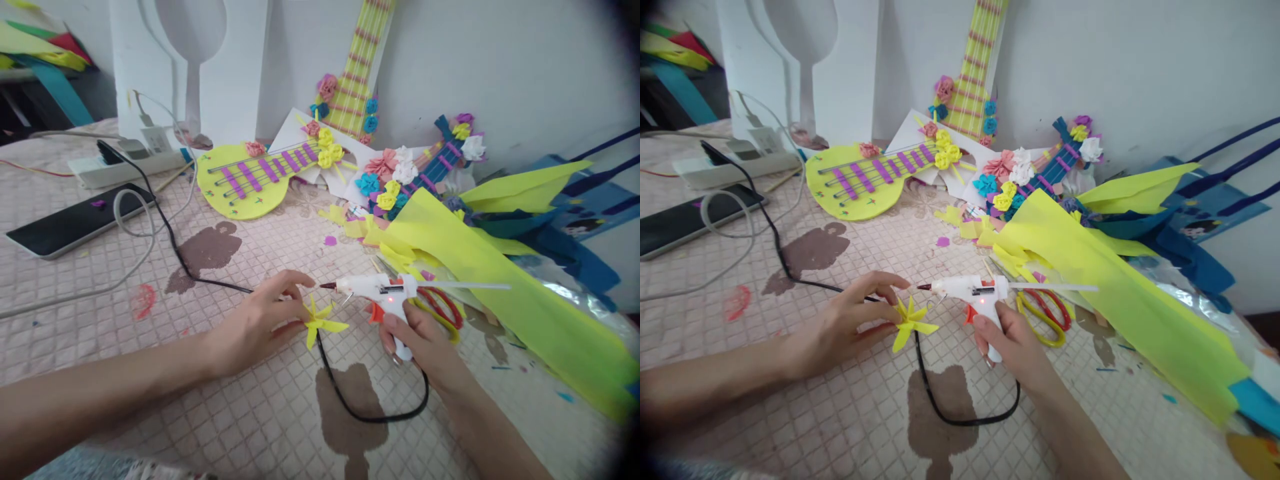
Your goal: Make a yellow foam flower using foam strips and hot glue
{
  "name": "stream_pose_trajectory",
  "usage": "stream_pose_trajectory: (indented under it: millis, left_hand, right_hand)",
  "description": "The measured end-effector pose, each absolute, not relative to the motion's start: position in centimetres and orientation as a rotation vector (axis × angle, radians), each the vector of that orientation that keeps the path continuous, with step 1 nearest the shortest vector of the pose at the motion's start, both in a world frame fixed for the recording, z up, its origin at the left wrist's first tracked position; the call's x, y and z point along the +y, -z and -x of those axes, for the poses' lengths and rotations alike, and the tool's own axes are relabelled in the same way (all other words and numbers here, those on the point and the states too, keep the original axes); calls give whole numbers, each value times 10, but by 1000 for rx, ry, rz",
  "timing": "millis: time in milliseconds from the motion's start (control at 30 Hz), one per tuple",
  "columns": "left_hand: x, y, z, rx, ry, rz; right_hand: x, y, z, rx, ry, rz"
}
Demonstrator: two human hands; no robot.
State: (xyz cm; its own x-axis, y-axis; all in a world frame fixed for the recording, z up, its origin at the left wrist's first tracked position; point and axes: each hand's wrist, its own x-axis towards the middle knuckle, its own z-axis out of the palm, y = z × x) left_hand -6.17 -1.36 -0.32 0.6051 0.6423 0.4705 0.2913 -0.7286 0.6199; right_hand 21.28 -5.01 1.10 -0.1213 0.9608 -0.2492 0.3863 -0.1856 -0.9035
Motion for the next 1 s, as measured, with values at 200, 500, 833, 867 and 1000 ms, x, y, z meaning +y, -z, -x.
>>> stream_pose_trajectory:
  millis: [200,500,833,867,1000]
  left_hand:
    - [-9,6,60,709,-1002,-2257]
    - [-6,8,61,665,-991,-2273]
    - [-8,10,65,792,-914,-2239]
    - [-8,11,65,805,-894,-2246]
    - [-7,11,66,842,-850,-2282]
  right_hand:
    - [-52,-11,-214,-1550,-1288,1564]
    - [-51,-7,-218,-1516,-1289,1517]
    - [-45,-14,-212,-1174,-1097,1560]
    - [-46,-13,-211,-1188,-1102,1565]
    - [-45,-6,-212,-1289,-1042,1571]
